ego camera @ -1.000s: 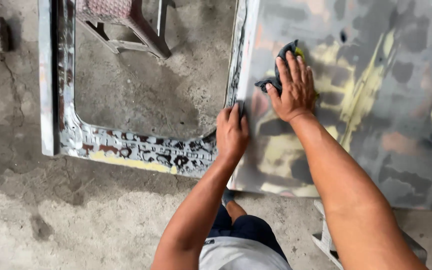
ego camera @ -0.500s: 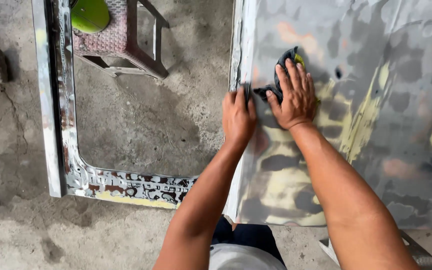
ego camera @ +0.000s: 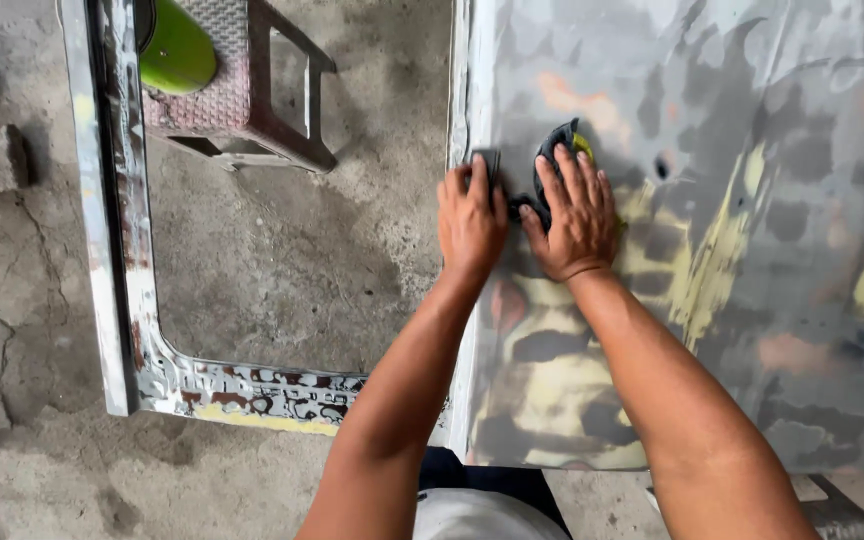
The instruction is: The person scrubs a large, flat metal surface with a dark sponge, focusing on the edges and corners. They then switch to a yellow cloth to wipe the surface, removing residue and cleaning the area.
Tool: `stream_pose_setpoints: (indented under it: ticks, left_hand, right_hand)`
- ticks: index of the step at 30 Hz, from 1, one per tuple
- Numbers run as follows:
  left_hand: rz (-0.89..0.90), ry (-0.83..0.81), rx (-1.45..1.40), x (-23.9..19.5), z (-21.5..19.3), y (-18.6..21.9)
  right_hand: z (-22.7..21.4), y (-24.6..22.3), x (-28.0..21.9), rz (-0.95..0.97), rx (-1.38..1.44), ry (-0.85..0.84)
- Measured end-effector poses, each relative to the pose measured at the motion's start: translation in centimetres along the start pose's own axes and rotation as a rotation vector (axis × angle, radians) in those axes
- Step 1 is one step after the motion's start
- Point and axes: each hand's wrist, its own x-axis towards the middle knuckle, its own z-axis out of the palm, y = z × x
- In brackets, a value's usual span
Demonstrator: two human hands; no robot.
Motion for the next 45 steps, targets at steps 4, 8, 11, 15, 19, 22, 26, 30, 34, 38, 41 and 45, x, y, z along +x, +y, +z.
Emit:
stream_pose_setpoints:
  ticks: [4,8,11,15,19,22,26,30,34,38,41,45]
  left_hand:
    - [-0.025,-0.032,0.034,-1.2,-0.7,0.4]
    - [0.042,-0.050,0.017,-5.8,-2.4,-0.3]
    - [0.064,-0.058,0.027,-4.9,-1.6,0.4]
    - [0.010,-0.033,0.039,4.0,0.0,2.4]
    - [0.076,0.049,0.089,4.4,1.6,0.9]
    - [0.108,0.020,0.050,1.2,1.2,0.0]
    - [0.048,-0.015,0.079,3.9,2.1,-0.2]
    - [-0.026,-0.009,0.126,11.1,4.0,0.3]
    - [-0.081,0.011,0.099,9.0,2.5,0.2]
    - [-0.047,-0.071,0.027,0.7,0.4,-1.0]
    - [-0.030,-0.063,0.011,0.5,0.4,-0.6]
    - [-0.058,-0.021,0.031,7.5,2.8,-0.2]
  right_hand:
    - [0.0,0.0,-0.6,0.013,-0.005,-0.019]
    - [0.1,0.0,-0.2,0.006,-0.004,-0.004]
    - [-0.1,0.1,-0.7,0.013,-0.004,-0.011]
    - [-0.1,0.1,0.0,0.029,-0.011,-0.018]
    - [0.2,-0.1,-0.2,0.028,-0.011,-0.026]
    - [0.1,0.2,-0.2,0.031,-0.007,-0.009]
    - [0.2,0.0,-0.4,0.024,0.003,-0.021]
    - [-0.1,0.2,-0.2,0.014,0.008,-0.016]
    - [0.0,0.1,-0.1,0.008,0.013,-0.018]
    - [-0.3,-0.1,-0.1,0.018,0.012,-0.018]
    - [-0.6,-0.1,-0.2,0.017,0.010,-0.015]
    - [-0.1,0.1,0.1,0.023,-0.002,-0.024]
